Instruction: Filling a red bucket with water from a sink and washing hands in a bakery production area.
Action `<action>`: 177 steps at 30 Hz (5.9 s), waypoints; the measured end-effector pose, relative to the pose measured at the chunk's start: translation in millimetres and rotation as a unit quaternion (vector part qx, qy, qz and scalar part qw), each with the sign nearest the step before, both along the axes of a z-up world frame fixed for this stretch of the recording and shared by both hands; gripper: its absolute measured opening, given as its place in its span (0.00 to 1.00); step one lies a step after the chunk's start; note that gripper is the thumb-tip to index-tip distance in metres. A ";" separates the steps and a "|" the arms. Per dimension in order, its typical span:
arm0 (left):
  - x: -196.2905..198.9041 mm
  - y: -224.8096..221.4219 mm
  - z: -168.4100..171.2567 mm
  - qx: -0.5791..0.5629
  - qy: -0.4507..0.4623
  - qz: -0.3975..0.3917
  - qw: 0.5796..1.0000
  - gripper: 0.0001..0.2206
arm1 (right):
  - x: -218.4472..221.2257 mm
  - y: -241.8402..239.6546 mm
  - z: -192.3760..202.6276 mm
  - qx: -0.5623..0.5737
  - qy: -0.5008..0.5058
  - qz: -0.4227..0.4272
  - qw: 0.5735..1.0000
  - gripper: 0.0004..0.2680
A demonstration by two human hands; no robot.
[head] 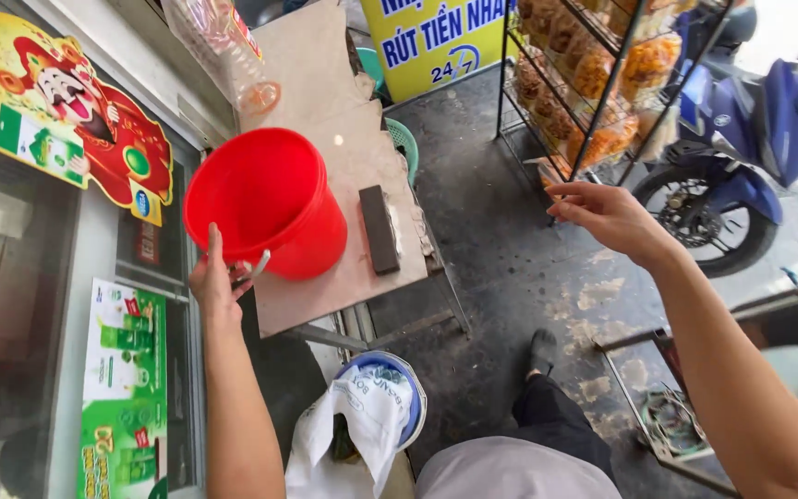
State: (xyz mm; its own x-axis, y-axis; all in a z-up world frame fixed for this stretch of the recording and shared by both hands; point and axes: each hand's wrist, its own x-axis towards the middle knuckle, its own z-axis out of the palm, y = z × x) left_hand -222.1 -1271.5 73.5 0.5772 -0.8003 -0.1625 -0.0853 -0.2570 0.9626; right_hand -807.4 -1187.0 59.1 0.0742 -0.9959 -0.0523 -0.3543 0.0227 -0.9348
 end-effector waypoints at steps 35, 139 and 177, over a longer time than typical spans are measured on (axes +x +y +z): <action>-220.3 -871.8 1.7 -0.149 0.028 0.011 0.988 0.24 | 14.4 -1060.1 57.3 0.050 -0.015 0.118 0.992 0.17; -244.9 -899.3 -194.8 0.265 -0.388 0.500 0.727 0.26 | 401.3 -1410.9 -149.3 -0.303 0.009 0.491 0.817 0.10; -214.7 -1019.3 -166.5 0.287 -0.423 0.250 0.822 0.33 | 354.5 -1394.5 -139.7 -0.213 0.119 0.516 0.821 0.25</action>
